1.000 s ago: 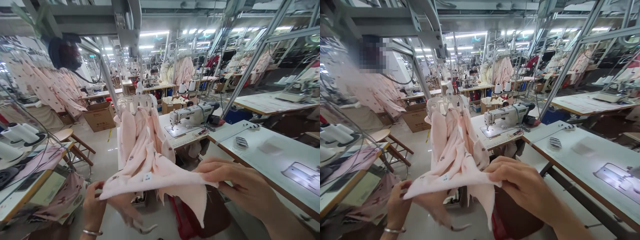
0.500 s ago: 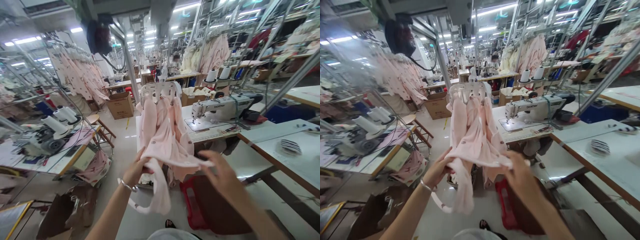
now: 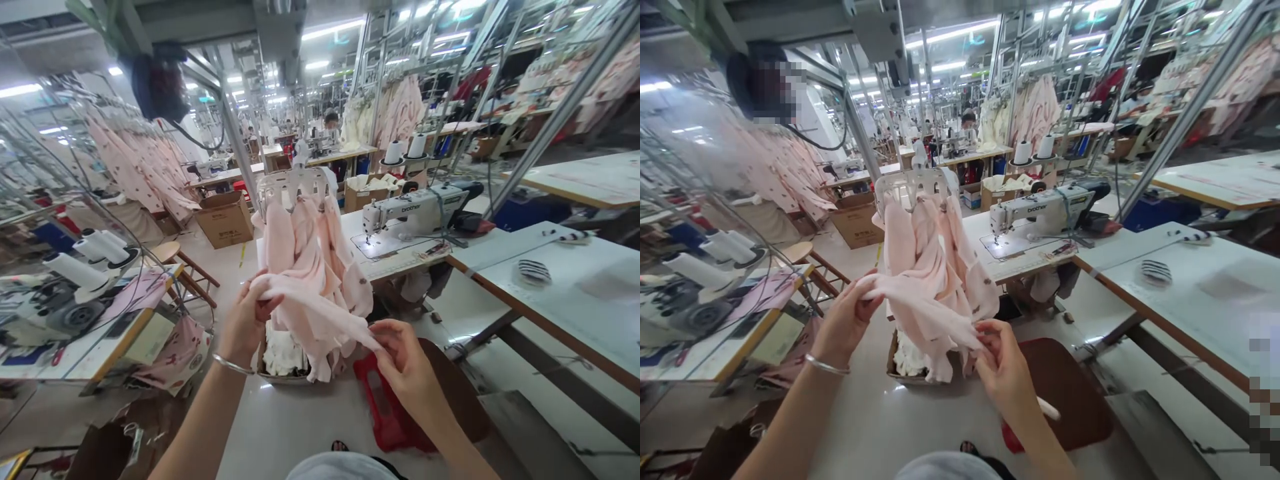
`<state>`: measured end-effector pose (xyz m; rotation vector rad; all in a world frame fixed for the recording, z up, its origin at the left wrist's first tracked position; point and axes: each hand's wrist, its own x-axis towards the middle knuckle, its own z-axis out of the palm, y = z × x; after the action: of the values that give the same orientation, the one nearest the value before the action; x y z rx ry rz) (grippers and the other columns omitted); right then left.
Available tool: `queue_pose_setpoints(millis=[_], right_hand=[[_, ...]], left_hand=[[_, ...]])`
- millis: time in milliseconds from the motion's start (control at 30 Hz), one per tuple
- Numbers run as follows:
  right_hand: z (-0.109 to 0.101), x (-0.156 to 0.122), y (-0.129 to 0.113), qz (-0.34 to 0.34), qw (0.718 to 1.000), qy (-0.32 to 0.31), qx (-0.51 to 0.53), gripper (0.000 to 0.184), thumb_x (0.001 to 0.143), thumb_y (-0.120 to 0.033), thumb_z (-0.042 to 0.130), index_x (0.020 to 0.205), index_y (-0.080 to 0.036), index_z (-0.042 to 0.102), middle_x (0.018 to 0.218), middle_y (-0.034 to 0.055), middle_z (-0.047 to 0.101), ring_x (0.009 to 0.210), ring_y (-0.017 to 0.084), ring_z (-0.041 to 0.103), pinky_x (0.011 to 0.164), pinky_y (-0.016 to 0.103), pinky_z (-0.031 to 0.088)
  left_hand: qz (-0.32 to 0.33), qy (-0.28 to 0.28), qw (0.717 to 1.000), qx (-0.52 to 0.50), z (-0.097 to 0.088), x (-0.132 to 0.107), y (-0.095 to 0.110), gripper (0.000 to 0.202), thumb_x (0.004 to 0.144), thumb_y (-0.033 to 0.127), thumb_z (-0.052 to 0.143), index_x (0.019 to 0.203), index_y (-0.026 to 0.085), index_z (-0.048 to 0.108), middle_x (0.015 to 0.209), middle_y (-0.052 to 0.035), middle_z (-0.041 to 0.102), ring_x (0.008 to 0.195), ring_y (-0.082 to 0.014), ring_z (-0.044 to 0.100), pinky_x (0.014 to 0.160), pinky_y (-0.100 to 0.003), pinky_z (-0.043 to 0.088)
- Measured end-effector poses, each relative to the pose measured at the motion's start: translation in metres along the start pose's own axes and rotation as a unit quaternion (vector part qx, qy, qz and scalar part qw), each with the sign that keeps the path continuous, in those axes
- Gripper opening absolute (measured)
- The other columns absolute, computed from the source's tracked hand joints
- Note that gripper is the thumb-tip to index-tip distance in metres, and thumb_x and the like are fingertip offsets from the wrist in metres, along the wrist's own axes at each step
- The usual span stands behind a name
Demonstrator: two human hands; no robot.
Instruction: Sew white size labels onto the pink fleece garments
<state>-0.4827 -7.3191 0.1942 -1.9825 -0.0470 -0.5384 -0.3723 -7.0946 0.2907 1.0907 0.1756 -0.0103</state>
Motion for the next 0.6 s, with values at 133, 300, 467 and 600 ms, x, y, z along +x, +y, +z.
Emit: queue_pose_setpoints(millis=[133,300,467,600], right_hand=[[-0.013,-0.01,-0.019,-0.057,0.998,0.04,-0.002,0.021,0.087,-0.022,0.053,0.107,-0.024,0.048,0.104,0.0044,0.056,0.093,0.013,0.059,0.08,0.022,0.051],[-0.016,-0.015,-0.038,-0.219,0.965,0.095,-0.112,0.022,0.085,-0.008,0.056,0.104,-0.02,0.053,0.096,0.0052,0.055,0.09,0.012,0.055,0.081,0.023,0.048],[-0.018,-0.017,-0.046,-0.272,0.943,0.118,-0.152,0.029,0.082,0.0,0.056,0.106,-0.017,0.055,0.095,0.0074,0.054,0.089,0.015,0.053,0.079,0.029,0.048],[-0.021,-0.02,-0.049,-0.298,0.931,0.131,-0.164,0.034,0.081,0.002,0.056,0.11,-0.014,0.055,0.095,0.0085,0.052,0.09,0.016,0.052,0.078,0.03,0.048]], left_hand=[[0.005,-0.002,1.0,-0.024,-0.005,0.001,-0.001,0.022,0.082,0.008,0.054,0.102,0.009,0.062,0.084,-0.0027,0.066,0.064,-0.0063,0.063,0.055,-0.011,0.057],[0.01,-0.013,0.999,-0.034,-0.006,-0.002,-0.003,0.025,0.083,0.009,0.054,0.106,0.01,0.063,0.08,-0.0006,0.067,0.058,-0.0043,0.062,0.05,-0.009,0.055],[0.012,-0.024,0.999,-0.034,-0.006,-0.007,-0.004,0.026,0.081,0.01,0.057,0.107,0.011,0.063,0.083,-0.0006,0.066,0.057,-0.0039,0.061,0.047,-0.009,0.054],[0.013,-0.029,0.999,-0.038,-0.005,-0.013,-0.004,0.029,0.08,0.01,0.058,0.109,0.011,0.062,0.083,-0.0005,0.065,0.056,-0.0037,0.06,0.046,-0.008,0.053]])
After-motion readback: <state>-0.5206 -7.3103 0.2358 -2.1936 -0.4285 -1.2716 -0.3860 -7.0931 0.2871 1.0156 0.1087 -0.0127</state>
